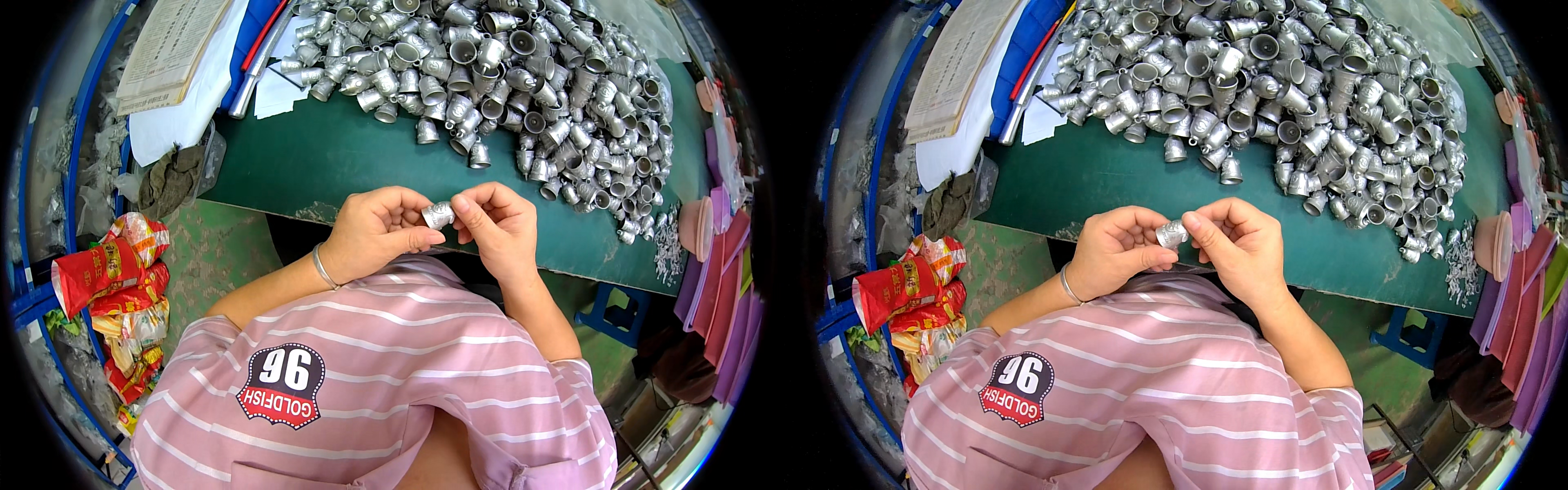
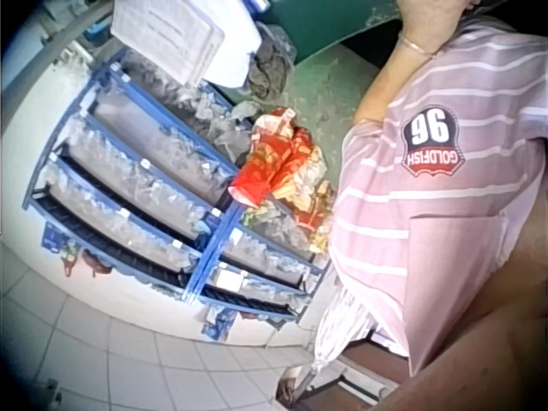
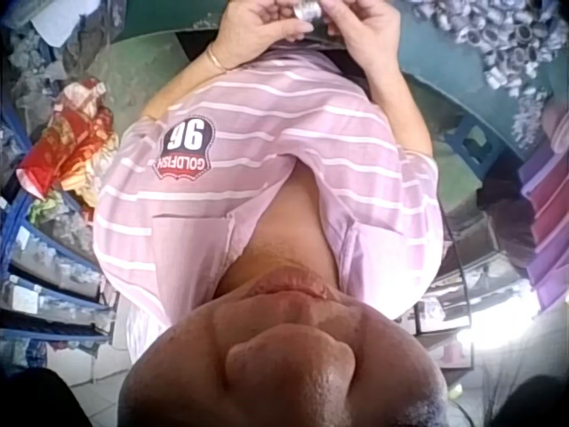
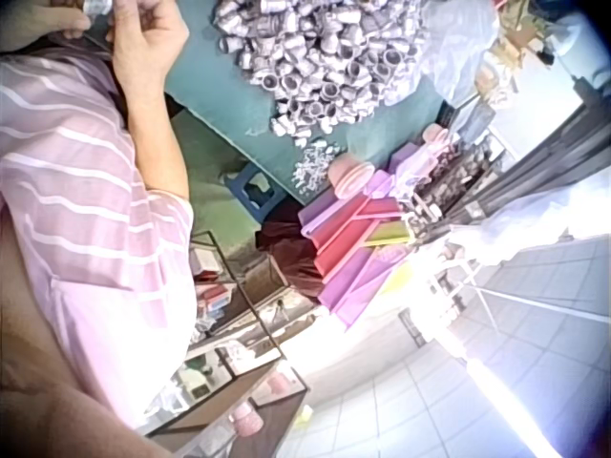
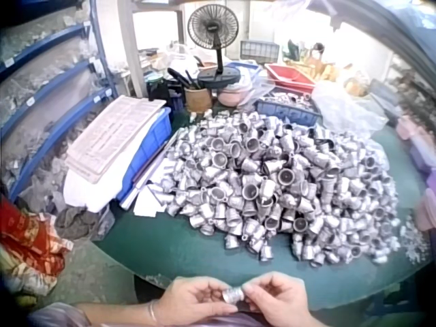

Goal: The person picks small silver metal bell halves from a pile on a green table and fits them together by hand. They repeatedly pick up a bell, align the two halves, and press them together, then place the assembled bell back on the table. At one point, they gather assembled bells into a clear plastic bag.

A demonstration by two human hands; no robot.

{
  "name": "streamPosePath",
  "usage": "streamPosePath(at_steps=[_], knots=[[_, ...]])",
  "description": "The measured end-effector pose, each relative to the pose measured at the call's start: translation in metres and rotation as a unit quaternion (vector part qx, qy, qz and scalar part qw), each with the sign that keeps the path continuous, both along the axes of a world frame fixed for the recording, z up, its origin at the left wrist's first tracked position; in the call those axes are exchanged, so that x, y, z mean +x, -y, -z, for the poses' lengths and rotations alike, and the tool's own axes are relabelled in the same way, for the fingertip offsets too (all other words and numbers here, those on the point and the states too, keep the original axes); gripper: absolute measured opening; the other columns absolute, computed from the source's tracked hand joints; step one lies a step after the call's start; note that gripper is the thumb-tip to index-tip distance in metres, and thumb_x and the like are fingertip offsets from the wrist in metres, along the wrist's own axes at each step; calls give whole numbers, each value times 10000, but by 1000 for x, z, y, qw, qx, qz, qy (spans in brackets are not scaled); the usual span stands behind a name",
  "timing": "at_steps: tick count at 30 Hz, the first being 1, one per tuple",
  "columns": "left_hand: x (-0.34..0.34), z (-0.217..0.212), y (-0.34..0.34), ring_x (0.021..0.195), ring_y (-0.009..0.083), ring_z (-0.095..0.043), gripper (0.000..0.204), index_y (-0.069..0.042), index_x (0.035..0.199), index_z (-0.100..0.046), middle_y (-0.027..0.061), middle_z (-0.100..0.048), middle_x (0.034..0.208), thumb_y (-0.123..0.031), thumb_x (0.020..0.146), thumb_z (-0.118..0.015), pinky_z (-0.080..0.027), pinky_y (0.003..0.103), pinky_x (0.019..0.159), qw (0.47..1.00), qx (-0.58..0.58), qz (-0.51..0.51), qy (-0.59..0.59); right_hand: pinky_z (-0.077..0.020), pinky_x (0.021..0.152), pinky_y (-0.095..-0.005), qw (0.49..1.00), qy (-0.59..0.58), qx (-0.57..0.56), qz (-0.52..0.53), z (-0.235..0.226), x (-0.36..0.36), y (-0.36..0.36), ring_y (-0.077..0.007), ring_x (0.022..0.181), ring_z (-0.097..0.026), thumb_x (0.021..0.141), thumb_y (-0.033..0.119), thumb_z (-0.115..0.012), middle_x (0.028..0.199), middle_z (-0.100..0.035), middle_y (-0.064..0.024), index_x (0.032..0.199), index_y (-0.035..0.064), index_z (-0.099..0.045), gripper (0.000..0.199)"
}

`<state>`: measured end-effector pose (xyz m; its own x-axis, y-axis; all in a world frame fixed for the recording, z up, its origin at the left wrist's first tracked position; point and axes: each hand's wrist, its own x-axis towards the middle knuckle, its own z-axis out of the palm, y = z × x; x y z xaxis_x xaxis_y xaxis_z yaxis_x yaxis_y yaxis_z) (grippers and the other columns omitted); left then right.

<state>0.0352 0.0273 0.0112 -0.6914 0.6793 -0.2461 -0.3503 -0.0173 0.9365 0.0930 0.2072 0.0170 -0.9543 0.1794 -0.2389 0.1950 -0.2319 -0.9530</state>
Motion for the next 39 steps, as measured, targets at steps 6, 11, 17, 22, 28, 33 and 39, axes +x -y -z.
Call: streamPosePath(at_steps=[6, 11, 17, 22, 28, 33, 39], knots=[[0, 2, 1, 722, 110, -641, 255, 57, 1032, -585, 92, -656, 844, 15, 808, -701, -533, 219, 645, 1000, -1, 3, 4, -409, 477, -176, 1000, 1, 5, -2, 1, 0, 0, -41, 559, -517, 856, 121, -699, 710, -616, -7, 844, 2, -648, 131], [0, 2, 1, 707, 109, -643, 233, 58, 1011, -593, 93, -659, 819, 3, 813, -703, -532, 222, 627, 1000, -15, 8, -6, -410, 480, -175, 1000, 10, 12, -6, 0, -2, 0, -39, 559, -517, 853, 136, -705, 711, -617, -5, 840, 5, -650, 143], [0, 2, 1, 690, 104, -641, 214, 46, 973, -601, 87, -664, 791, -4, 801, -718, -526, 219, 613, 1000, -23, 12, -18, -408, 481, -176, 1000, 18, 16, -16, 4, -2, -1, -39, 559, -515, 854, 154, -707, 710, -621, -5, 838, 7, -651, 158], [2, 3, 0, 705, 85, -653, 273, 19, 881, -603, 79, -681, 785, -84, 730, -806, -535, 218, 627, 987, -51, -16, -150, -412, 495, -181, 1000, 10, 5, -27, 8, -1, -1, -38, 574, -516, 863, 146, -693, 728, -635, -11, 856, 4, -653, 148], [4, 4, -2, 704, 102, -670, 276, 8, 854, -591, 86, -684, 784, -86, 718, -813, -548, 230, 634, 982, -56, -19, -181, -414, 504, -180, 1000, -12, 0, -29, 8, 2, -2, -40, 586, -519, 872, 126, -679, 739, -637, -13, 871, -1, -652, 131], [5, 4, -2, 708, 107, -674, 283, 7, 863, -588, 88, -686, 789, -84, 716, -812, -554, 237, 639, 980, -52, -22, -191, -420, 507, -182, 999, -18, -20, -29, 6, 4, 0, -46, 585, -525, 876, 108, -669, 749, -639, -21, 887, -6, -656, 115], [7, 10, 2, 825, 112, -634, 370, -10, 995, -565, 73, -629, 943, -16, 710, -801, -537, 241, 718, 990, 7, -33, -139, -510, 616, -216, 997, -51, -39, -50, 7, 5, -5, -104, 685, -608, 850, -16, -640, 815, -652, -73, 893, -38, -650, 49]])
